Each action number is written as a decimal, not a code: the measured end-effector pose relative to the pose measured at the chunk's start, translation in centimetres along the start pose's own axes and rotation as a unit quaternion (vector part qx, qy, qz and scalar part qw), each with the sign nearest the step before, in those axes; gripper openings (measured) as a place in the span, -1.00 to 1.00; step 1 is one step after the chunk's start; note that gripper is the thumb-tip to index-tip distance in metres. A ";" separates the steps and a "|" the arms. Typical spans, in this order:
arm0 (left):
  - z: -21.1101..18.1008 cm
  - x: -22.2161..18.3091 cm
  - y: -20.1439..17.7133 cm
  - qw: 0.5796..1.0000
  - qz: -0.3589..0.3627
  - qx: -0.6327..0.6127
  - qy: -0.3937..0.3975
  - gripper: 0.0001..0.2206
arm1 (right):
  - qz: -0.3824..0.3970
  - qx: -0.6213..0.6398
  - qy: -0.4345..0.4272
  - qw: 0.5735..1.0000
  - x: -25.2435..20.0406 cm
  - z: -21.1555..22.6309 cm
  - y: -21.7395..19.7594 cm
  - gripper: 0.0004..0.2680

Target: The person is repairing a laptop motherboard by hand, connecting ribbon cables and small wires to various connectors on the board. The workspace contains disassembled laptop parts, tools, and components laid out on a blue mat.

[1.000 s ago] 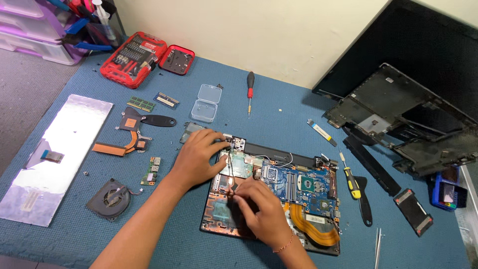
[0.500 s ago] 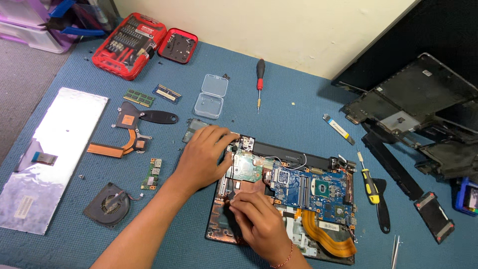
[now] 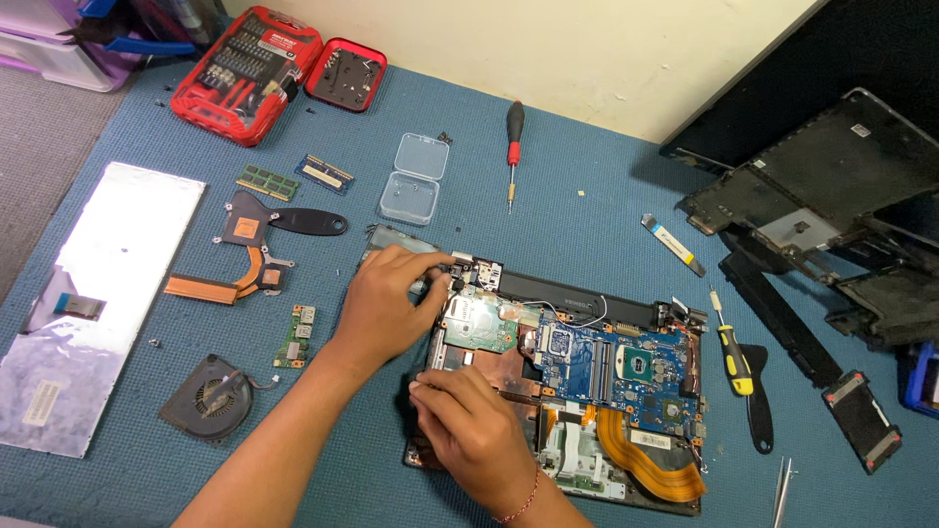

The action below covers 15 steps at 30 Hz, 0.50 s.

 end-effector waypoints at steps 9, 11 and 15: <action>0.1 0.1 0.6 0.997 0.012 -0.053 -0.060 -0.75 | -0.005 0.011 -0.002 1.000 -0.5 -0.3 0.2 -0.91; 0.4 -0.1 0.8 0.997 0.008 -0.050 -0.058 -0.74 | -0.008 0.005 -0.003 1.000 -0.6 -0.3 -0.1 -0.91; 0.4 -0.2 0.8 0.998 0.002 -0.039 -0.057 -0.73 | -0.004 -0.002 0.000 1.000 -0.7 -0.5 -0.5 -0.91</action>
Point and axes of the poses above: each hand's wrist, its own x-axis towards the middle knuckle, its own y-axis out of the palm, z = x × y, the point moved 6 cm from there along x, towards the middle knuckle, and after that the axes turned 15 degrees about -y, right-handed, at the moved point
